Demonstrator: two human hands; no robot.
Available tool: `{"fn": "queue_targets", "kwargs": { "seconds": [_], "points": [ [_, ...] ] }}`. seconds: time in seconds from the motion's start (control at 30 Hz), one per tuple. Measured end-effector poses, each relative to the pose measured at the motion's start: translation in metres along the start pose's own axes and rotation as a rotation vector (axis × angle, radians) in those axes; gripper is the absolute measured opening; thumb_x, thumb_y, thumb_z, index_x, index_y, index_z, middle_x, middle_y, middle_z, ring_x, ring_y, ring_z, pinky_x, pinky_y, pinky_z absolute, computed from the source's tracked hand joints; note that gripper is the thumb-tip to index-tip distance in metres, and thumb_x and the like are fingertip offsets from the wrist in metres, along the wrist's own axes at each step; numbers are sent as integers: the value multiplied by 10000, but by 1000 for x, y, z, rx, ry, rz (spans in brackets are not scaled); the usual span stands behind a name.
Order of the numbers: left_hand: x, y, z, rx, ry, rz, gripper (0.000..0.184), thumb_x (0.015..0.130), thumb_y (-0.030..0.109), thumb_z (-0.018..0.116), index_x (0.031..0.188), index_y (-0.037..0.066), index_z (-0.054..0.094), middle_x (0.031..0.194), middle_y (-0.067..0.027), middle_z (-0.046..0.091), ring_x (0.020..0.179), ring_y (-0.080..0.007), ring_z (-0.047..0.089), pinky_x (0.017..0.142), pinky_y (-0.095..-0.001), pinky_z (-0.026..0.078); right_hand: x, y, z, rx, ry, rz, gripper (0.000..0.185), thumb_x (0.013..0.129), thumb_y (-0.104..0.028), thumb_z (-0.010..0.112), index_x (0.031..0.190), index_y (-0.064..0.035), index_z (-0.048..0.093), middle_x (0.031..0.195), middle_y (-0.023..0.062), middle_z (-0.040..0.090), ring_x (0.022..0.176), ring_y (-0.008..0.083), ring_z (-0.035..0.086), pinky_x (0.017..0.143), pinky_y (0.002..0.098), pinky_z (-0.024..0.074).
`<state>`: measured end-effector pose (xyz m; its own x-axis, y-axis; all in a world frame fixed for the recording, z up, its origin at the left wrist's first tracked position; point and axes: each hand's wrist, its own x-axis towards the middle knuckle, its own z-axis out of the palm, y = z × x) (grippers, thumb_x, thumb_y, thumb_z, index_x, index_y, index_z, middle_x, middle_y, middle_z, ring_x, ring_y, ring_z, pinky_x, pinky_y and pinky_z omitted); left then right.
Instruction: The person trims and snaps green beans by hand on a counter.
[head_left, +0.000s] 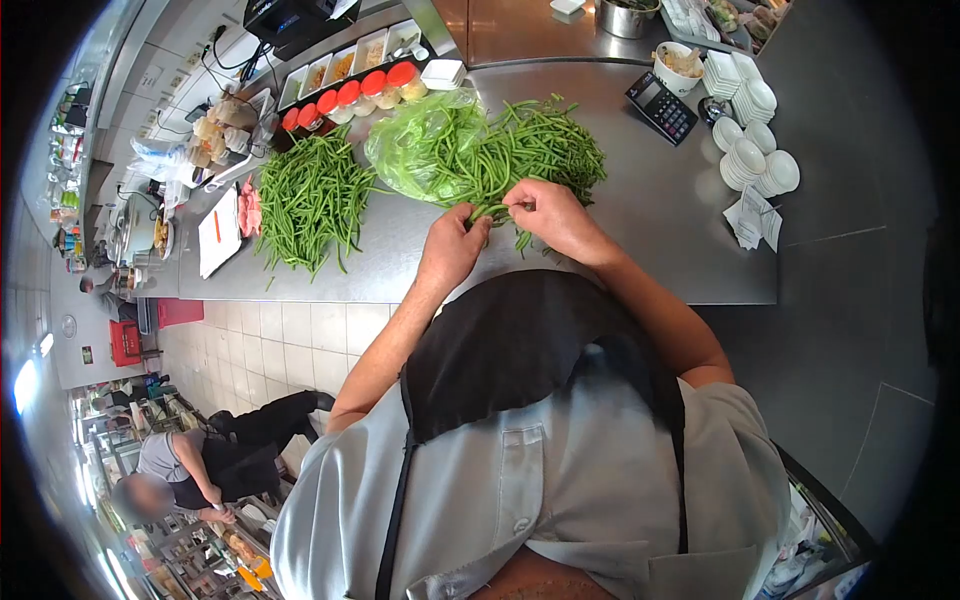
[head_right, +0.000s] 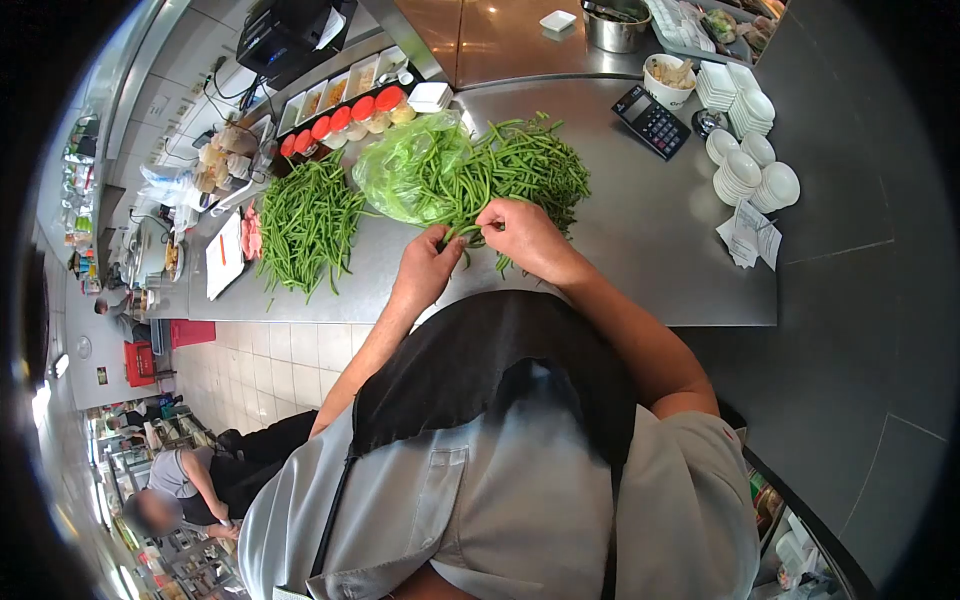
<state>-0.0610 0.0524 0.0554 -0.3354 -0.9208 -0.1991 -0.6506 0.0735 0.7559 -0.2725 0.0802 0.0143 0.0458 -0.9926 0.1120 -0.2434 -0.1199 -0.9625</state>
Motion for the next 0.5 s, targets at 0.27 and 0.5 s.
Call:
{"fn": "queue_targets", "kwargs": {
  "seconds": [0.27, 0.5],
  "points": [
    [3, -12, 5, -63, -37, 46, 234, 1038, 246, 697, 997, 16, 681, 699, 2, 587, 623, -96, 499, 570, -324, 407, -1, 0, 1, -71, 16, -36, 140, 886, -82, 701, 975, 25, 719, 880, 154, 730, 787, 250, 707, 744, 385, 562],
    [18, -44, 16, -330, -168, 52, 182, 1085, 215, 640, 1049, 41, 678, 770, 20, 589, 637, -79, 462, 573, -289, 382, 6, 22, -1, 929, -174, 561, 170, 964, -184, 680, 1025, -31, 721, 846, 27, 677, 663, 94, 554, 557, 282, 435]
  ]
}}
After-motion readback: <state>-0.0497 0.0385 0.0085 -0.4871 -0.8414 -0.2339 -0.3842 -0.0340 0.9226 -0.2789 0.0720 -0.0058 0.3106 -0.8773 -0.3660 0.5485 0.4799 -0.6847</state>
